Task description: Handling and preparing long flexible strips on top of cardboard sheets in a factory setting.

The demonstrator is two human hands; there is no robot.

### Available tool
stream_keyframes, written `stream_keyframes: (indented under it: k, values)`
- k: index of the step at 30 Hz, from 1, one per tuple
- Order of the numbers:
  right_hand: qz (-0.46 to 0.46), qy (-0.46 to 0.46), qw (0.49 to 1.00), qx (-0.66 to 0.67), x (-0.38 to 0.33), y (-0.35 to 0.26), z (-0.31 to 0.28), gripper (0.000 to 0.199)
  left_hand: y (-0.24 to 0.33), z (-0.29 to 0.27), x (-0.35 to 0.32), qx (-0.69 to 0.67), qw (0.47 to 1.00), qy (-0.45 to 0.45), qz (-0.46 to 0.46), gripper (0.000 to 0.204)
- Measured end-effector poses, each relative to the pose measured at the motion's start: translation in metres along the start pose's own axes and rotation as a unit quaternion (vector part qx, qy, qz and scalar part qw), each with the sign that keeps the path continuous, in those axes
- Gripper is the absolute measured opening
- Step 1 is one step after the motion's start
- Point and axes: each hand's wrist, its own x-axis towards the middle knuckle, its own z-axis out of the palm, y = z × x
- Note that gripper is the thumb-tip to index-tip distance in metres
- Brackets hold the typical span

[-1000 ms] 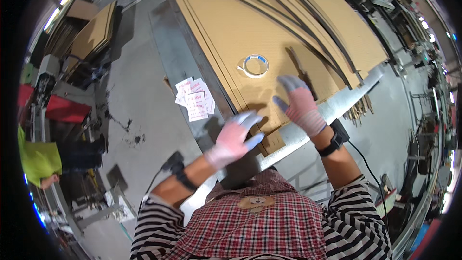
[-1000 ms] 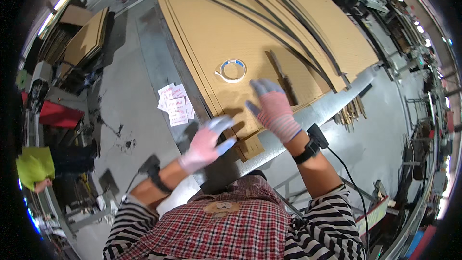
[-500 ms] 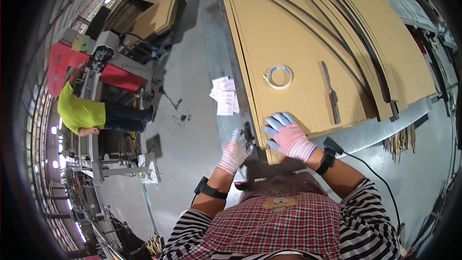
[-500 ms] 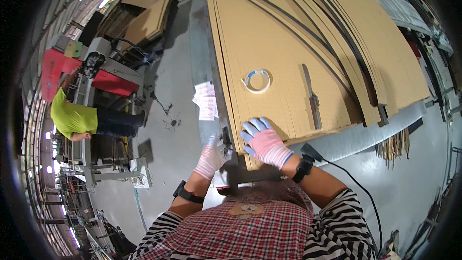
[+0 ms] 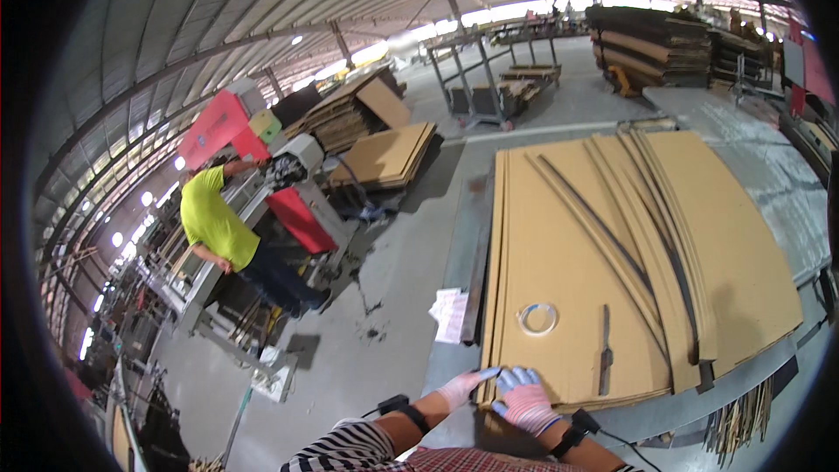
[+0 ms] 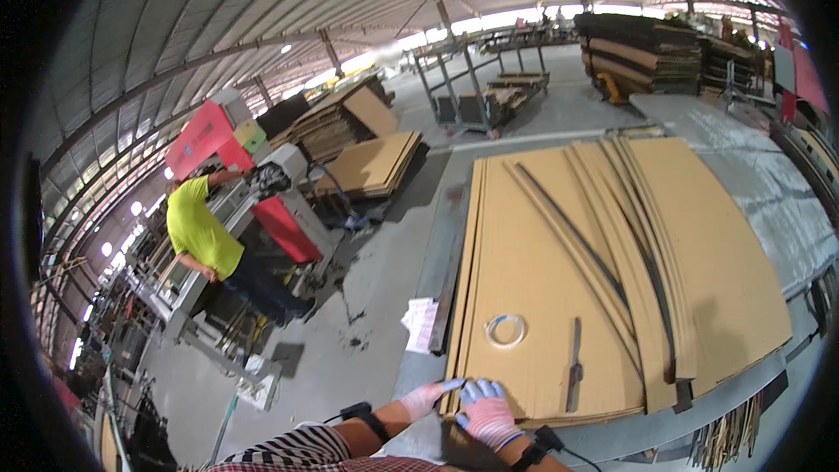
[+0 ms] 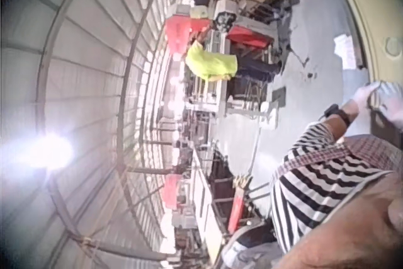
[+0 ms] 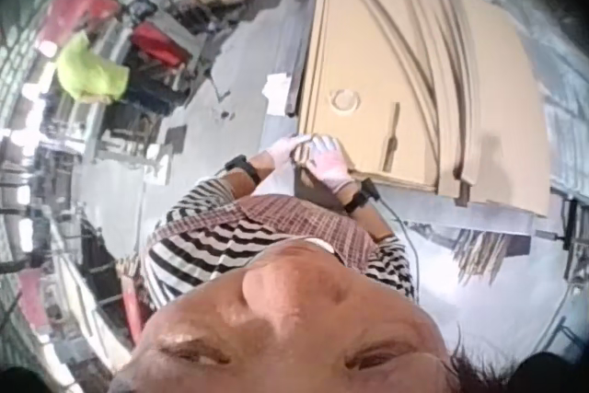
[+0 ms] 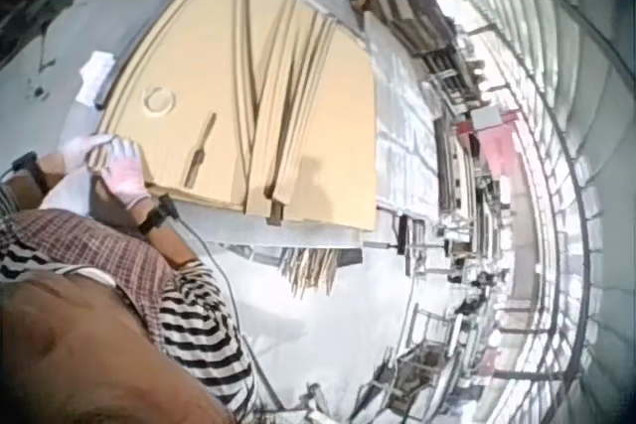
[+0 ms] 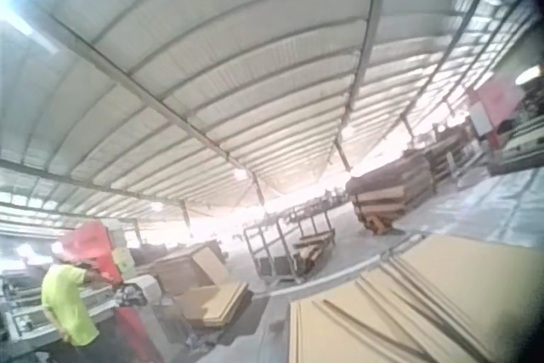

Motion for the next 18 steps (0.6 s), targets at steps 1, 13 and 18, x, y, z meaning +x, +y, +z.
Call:
stream_keyframes:
  k: [1,13,18]
  values:
    - [0.003,0.001,1.0,0.002,-0.001,0.0,0.0,0.056,0.002,-0.002,0.001,0.086,0.994,-0.009,0.061,0.054]
    - [-0.035,0.049,0.998,0.024,0.006,-0.001,0.023,0.063,-0.02,-0.007,-0.016,0.016,0.997,-0.019,0.071,0.08]
    - [-0.015,-0.024,0.998,0.053,0.006,-0.004,0.019,0.064,0.001,0.013,-0.017,-0.197,0.961,0.113,-0.159,0.107]
